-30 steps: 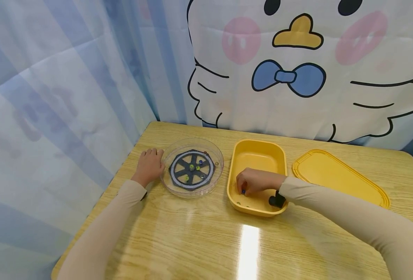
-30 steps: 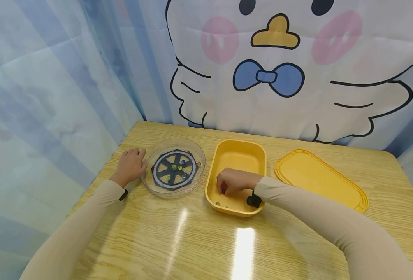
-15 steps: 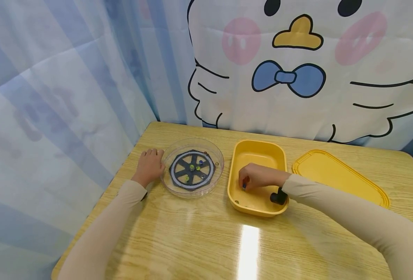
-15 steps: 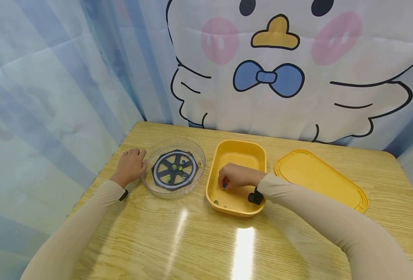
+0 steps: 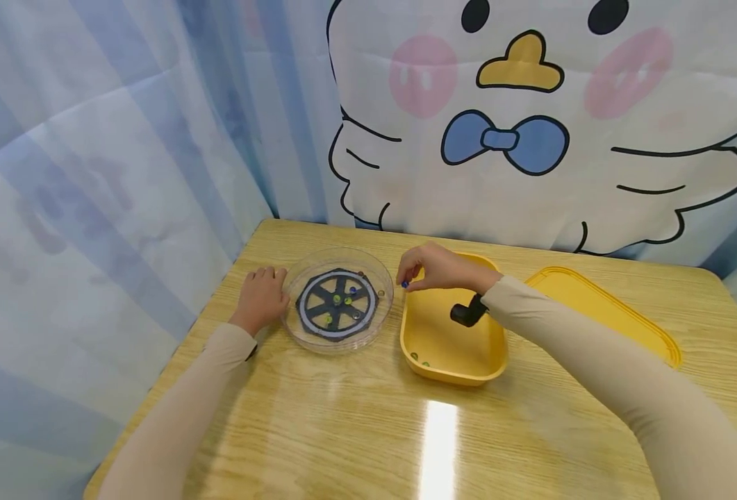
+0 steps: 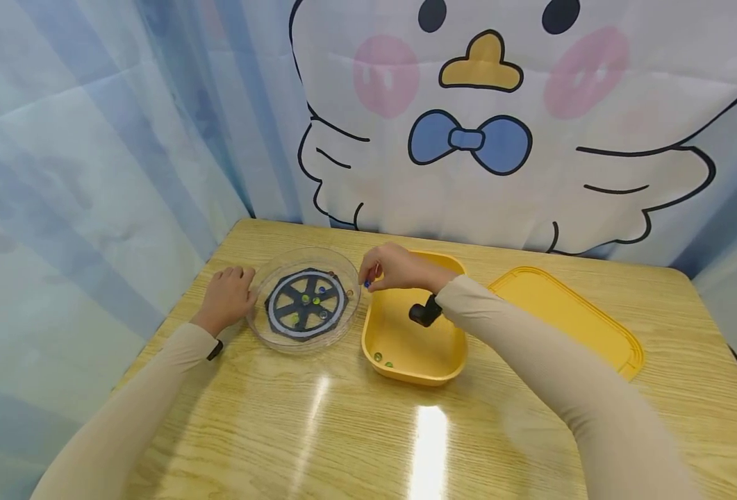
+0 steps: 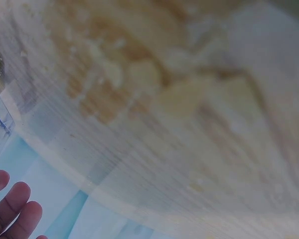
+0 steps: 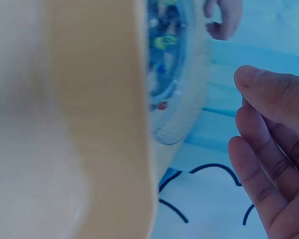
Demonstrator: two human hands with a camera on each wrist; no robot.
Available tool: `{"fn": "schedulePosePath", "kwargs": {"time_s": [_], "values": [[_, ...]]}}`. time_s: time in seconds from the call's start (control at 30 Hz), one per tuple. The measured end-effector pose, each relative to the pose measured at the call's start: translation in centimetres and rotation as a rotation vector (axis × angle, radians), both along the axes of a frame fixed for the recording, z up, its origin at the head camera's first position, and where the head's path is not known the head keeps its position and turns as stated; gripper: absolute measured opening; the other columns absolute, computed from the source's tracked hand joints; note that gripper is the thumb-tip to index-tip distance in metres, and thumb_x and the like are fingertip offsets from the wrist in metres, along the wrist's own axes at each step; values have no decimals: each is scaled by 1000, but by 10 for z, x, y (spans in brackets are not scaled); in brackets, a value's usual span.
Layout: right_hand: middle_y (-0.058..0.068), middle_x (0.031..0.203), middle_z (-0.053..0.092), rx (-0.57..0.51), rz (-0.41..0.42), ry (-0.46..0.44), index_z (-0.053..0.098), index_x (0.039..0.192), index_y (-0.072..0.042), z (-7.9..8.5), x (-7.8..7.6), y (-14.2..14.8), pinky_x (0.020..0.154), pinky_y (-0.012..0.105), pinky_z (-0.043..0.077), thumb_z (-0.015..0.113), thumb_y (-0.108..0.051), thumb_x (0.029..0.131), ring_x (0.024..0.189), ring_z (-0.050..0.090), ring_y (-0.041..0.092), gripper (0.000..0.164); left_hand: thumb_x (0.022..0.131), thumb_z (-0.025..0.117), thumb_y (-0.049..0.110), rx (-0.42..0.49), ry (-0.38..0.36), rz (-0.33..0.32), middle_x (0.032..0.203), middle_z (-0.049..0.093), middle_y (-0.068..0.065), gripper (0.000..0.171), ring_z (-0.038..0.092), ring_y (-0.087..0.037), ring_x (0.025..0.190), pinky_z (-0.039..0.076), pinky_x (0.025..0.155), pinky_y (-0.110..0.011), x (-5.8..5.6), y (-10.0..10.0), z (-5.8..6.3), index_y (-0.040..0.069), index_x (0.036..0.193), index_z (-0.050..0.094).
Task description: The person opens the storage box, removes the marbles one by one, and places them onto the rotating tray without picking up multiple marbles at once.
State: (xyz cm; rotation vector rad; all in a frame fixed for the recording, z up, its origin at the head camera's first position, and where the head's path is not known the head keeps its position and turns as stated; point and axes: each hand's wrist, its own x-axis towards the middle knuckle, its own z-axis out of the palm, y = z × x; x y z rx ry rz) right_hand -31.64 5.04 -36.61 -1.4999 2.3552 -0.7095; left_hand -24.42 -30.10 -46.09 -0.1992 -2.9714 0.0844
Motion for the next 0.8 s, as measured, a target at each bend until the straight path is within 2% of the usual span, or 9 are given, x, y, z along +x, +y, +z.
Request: {"fn": "schedulePosePath", "kwargs": {"time_s": [0.13,0.27,0.43,0.57,0.8], "values": [[4,94,70,4,-45,-1,74,93,-10,4,-10,-26,82,36,54,73,-10,80,83,64,16,14,89,48,17,-4,9,-1,106,57,-23,34,55,-39,100,42,91,-53,0,-2,0,-1,117,52],[4,95,71,-14,-46,-15,73,95,-11,-2,-21,-52,81,33,54,71,-13,81,83,65,14,14,88,49,17,-13,13,-2,106,58,-22,35,55,-38,100,42,90,-52,-1,-2,0,-1,117,52],[5,96,70,-15,-77,-88,72,96,-10,-9,-29,-81,78,28,54,68,-10,84,84,66,14,13,88,48,17,-20,14,-8,106,57,-22,35,55,-38,99,42,89,-52,-3,-2,-1,-1,118,52],[7,97,70,0,-108,-142,72,99,-5,-18,-35,-100,73,28,55,67,-8,84,85,66,16,15,88,49,17,-29,18,-14,105,57,-22,34,55,-38,98,43,88,-52,-3,-3,-2,-1,117,52],[9,95,71,33,-137,-162,72,98,-1,-38,-44,-121,68,27,53,68,-5,83,82,66,16,16,88,49,17,-30,28,-8,103,57,-21,31,55,-38,97,43,88,-51,-2,-3,-3,0,114,52]]}}
